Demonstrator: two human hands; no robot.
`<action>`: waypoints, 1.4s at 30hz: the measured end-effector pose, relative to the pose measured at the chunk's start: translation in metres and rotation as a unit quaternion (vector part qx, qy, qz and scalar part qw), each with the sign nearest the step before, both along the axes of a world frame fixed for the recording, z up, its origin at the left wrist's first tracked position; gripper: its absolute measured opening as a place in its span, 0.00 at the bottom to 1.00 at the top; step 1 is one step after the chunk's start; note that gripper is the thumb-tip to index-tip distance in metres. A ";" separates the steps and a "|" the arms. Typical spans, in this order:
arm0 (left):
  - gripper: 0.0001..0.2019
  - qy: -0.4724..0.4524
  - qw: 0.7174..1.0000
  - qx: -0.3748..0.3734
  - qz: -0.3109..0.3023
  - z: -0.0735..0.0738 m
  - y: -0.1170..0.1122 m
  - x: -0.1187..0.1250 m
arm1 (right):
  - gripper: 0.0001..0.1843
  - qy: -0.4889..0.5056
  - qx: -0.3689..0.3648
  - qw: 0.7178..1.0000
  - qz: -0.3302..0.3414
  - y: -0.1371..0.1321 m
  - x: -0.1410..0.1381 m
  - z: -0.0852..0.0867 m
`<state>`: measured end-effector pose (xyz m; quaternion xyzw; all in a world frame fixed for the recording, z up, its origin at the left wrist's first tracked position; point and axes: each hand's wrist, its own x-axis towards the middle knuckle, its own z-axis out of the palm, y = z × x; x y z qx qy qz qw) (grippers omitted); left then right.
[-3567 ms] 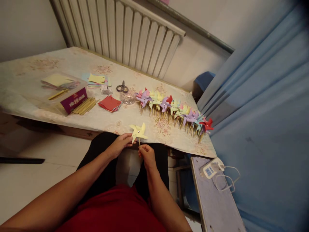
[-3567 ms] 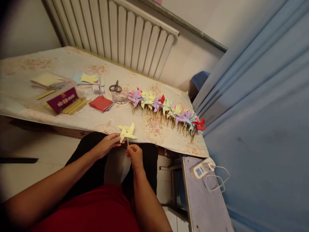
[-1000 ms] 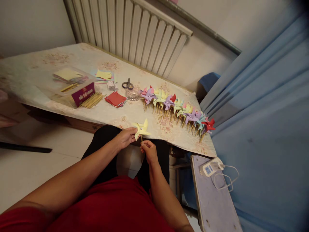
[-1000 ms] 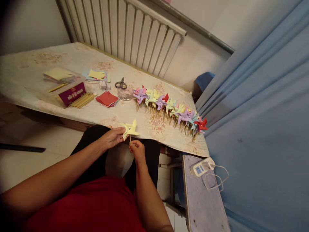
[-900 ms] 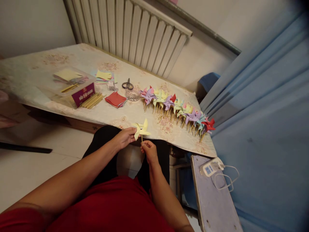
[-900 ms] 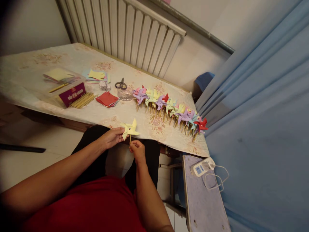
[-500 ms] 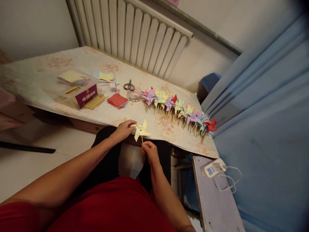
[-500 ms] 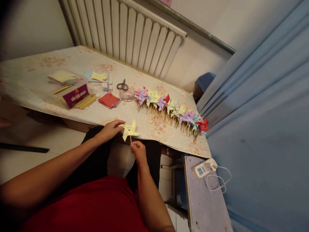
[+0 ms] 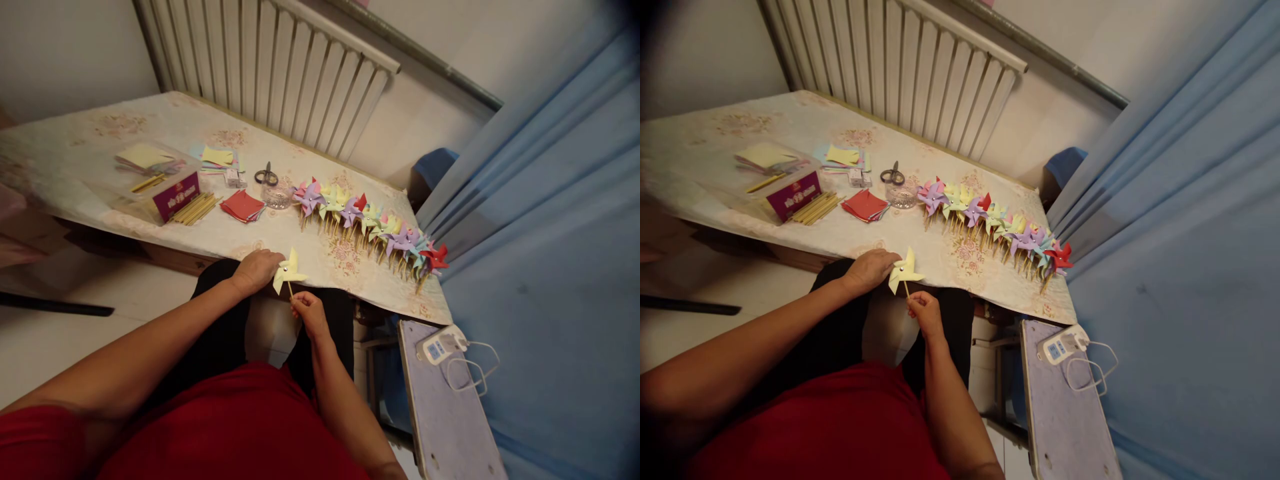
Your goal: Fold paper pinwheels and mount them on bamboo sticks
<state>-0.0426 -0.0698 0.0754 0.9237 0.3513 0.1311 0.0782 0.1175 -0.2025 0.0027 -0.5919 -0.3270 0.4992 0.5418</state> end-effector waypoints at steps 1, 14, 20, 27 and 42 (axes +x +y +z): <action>0.15 0.013 1.000 0.011 0.000 0.001 -0.001 0.000 | 0.10 0.001 0.000 1.000 0.001 0.000 0.000 -0.001; 0.18 -0.093 0.994 -0.045 0.024 -0.012 0.000 -0.002 | 0.10 0.004 -0.002 1.000 -0.004 0.000 0.000 0.001; 0.20 -0.324 0.879 -0.265 0.228 -0.028 -0.009 -0.006 | 0.12 0.025 0.002 0.999 -0.021 0.000 0.001 0.002; 0.12 -0.454 0.617 -0.609 0.207 -0.023 -0.038 -0.004 | 0.14 0.076 -0.003 0.997 -0.019 -0.002 0.002 0.004; 0.14 -0.436 0.605 -0.641 0.182 -0.019 -0.058 0.010 | 0.15 0.134 -0.009 0.990 0.052 -0.006 0.003 0.008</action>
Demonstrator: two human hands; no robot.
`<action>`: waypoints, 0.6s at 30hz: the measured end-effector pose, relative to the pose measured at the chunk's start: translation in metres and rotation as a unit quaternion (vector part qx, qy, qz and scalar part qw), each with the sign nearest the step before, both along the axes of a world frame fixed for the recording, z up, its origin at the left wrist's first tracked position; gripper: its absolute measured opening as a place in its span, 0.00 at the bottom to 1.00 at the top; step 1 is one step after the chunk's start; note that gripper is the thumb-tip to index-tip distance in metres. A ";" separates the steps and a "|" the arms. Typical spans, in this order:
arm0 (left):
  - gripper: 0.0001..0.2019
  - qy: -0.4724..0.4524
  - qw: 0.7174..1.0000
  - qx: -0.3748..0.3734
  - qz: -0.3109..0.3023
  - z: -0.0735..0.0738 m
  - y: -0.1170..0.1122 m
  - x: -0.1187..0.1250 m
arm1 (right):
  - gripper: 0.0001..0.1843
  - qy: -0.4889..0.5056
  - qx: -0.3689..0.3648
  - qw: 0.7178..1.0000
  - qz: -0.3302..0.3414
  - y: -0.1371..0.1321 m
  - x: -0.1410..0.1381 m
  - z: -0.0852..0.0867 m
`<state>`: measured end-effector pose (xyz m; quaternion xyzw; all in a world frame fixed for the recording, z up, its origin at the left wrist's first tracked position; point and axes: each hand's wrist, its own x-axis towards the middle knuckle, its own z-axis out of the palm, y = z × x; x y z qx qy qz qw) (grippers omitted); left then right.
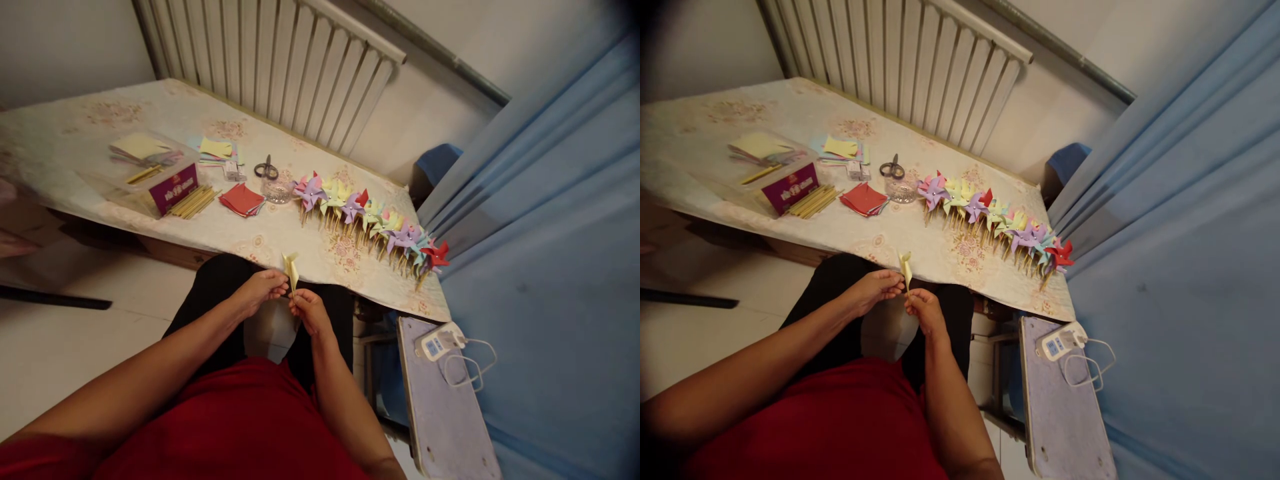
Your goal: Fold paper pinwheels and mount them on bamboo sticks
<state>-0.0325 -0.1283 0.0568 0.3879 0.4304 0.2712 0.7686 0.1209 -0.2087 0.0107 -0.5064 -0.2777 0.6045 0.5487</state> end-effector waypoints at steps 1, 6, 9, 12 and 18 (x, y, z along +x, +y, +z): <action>0.14 0.001 1.000 0.003 -0.004 0.000 -0.002 0.001 | 0.16 0.006 0.002 1.000 0.003 0.000 0.000 -0.001; 0.13 0.000 0.999 0.028 -0.016 -0.004 -0.008 0.007 | 0.18 0.023 0.003 1.000 0.017 -0.001 0.001 -0.003; 0.12 0.008 0.998 0.056 -0.023 -0.007 -0.012 0.010 | 0.19 0.032 0.004 0.999 0.025 -0.001 0.001 -0.002; 0.13 0.017 0.996 0.086 -0.029 -0.007 -0.014 0.013 | 0.20 0.035 0.009 0.999 0.034 -0.002 0.001 -0.002; 0.13 0.032 0.993 0.114 -0.022 -0.004 -0.018 0.017 | 0.19 0.028 0.015 0.999 0.044 -0.002 0.001 -0.003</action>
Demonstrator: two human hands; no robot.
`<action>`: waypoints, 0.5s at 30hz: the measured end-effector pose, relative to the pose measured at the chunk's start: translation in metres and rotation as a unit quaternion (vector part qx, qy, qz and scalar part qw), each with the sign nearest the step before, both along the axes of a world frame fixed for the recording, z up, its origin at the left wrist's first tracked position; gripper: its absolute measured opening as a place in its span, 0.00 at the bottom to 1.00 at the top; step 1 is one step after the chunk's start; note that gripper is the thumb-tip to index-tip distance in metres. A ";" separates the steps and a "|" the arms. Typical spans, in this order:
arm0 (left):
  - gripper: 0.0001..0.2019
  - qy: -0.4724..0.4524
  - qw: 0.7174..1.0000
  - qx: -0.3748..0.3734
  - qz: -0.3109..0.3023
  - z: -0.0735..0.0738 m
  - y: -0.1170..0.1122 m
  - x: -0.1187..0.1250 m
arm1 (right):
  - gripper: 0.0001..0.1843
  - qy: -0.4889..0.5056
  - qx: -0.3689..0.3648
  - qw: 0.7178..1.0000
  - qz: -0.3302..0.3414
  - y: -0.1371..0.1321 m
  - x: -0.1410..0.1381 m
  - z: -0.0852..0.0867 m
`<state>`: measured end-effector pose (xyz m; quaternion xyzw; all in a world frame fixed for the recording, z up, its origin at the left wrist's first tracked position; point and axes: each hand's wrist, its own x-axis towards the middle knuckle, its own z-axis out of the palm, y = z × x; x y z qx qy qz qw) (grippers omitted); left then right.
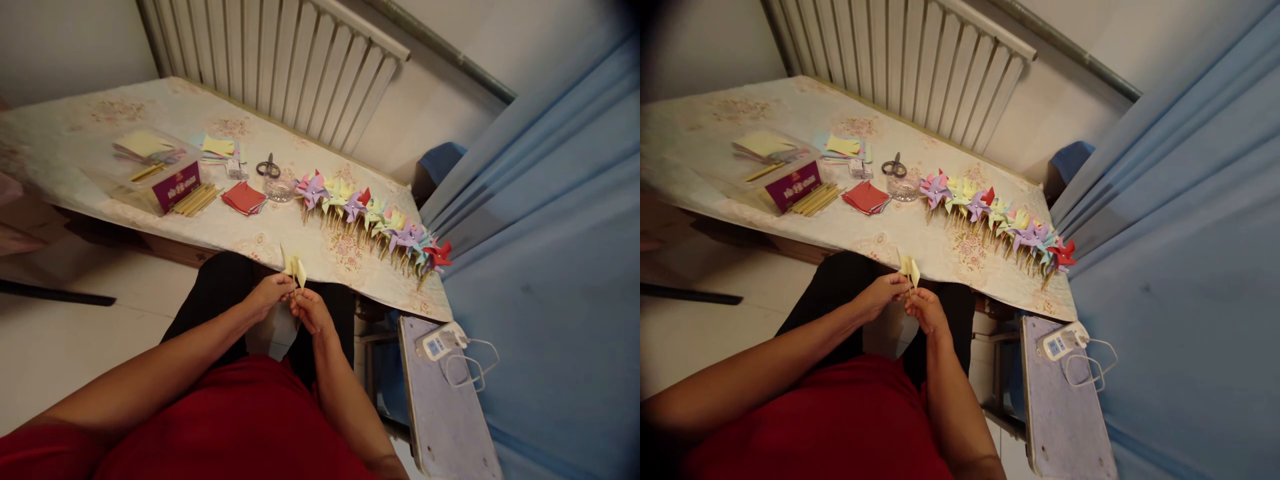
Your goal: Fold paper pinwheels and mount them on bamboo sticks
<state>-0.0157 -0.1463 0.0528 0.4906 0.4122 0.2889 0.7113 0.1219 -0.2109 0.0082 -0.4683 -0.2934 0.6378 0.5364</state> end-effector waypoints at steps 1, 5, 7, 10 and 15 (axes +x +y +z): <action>0.12 0.002 1.000 0.003 0.000 0.001 -0.001 0.001 | 0.19 0.003 0.002 1.000 0.000 0.000 0.000 0.000; 0.12 -0.004 1.000 0.008 -0.004 0.001 -0.004 0.004 | 0.19 0.020 0.006 1.000 -0.006 0.000 -0.002 0.003; 0.12 -0.014 1.000 0.006 -0.009 0.002 -0.005 0.004 | 0.19 0.015 0.005 1.000 -0.005 -0.001 -0.003 0.005; 0.13 -0.013 1.000 0.013 -0.002 0.004 -0.004 0.004 | 0.19 0.002 -0.002 1.000 0.002 -0.002 -0.003 0.007; 0.11 0.002 1.000 0.026 0.013 0.008 0.000 0.001 | 0.15 0.008 -0.003 0.995 -0.096 0.001 0.000 0.005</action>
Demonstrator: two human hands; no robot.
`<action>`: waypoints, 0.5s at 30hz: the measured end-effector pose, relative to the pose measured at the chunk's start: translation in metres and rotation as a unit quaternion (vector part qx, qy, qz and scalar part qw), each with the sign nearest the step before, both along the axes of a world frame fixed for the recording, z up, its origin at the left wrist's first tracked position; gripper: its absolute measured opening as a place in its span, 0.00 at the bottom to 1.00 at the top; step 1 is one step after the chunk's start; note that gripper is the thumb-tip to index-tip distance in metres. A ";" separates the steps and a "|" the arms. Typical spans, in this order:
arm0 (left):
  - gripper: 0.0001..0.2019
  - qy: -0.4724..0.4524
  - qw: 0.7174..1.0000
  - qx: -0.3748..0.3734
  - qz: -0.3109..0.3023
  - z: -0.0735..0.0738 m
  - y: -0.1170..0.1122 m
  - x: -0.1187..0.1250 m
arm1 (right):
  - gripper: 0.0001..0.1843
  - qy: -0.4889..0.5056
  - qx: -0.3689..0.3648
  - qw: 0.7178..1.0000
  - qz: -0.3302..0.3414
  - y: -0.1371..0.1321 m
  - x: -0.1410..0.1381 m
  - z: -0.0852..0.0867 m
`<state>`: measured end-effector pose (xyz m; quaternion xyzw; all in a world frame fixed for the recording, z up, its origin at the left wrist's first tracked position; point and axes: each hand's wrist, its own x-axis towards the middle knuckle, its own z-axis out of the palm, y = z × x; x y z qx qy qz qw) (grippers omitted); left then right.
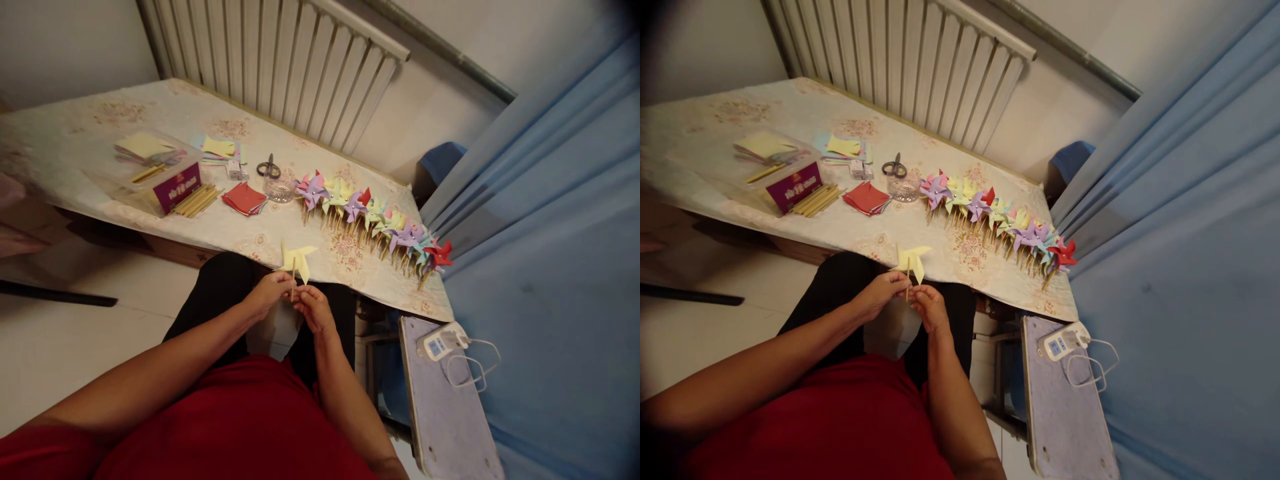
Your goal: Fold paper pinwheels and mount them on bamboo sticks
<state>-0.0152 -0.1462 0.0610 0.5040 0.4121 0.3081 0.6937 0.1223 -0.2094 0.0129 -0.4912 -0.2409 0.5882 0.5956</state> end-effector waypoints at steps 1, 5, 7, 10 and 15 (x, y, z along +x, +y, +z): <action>0.11 -0.001 1.000 -0.007 0.002 0.000 0.000 -0.001 | 0.14 -0.006 0.007 0.999 -0.043 0.001 0.001 -0.001; 0.11 -0.009 0.999 -0.043 -0.005 -0.001 -0.003 -0.003 | 0.13 -0.086 0.046 0.978 -0.184 0.004 0.001 -0.001; 0.10 -0.007 0.999 -0.053 -0.008 -0.003 -0.006 -0.003 | 0.15 -0.149 0.059 0.965 -0.209 0.003 0.001 0.000; 0.09 0.000 0.998 -0.066 -0.014 -0.005 -0.010 -0.002 | 0.21 -0.228 0.064 0.949 -0.208 0.000 -0.001 0.003; 0.08 0.004 0.998 -0.060 -0.028 -0.008 -0.013 0.000 | 0.22 -0.317 0.072 0.928 -0.179 -0.006 -0.004 0.006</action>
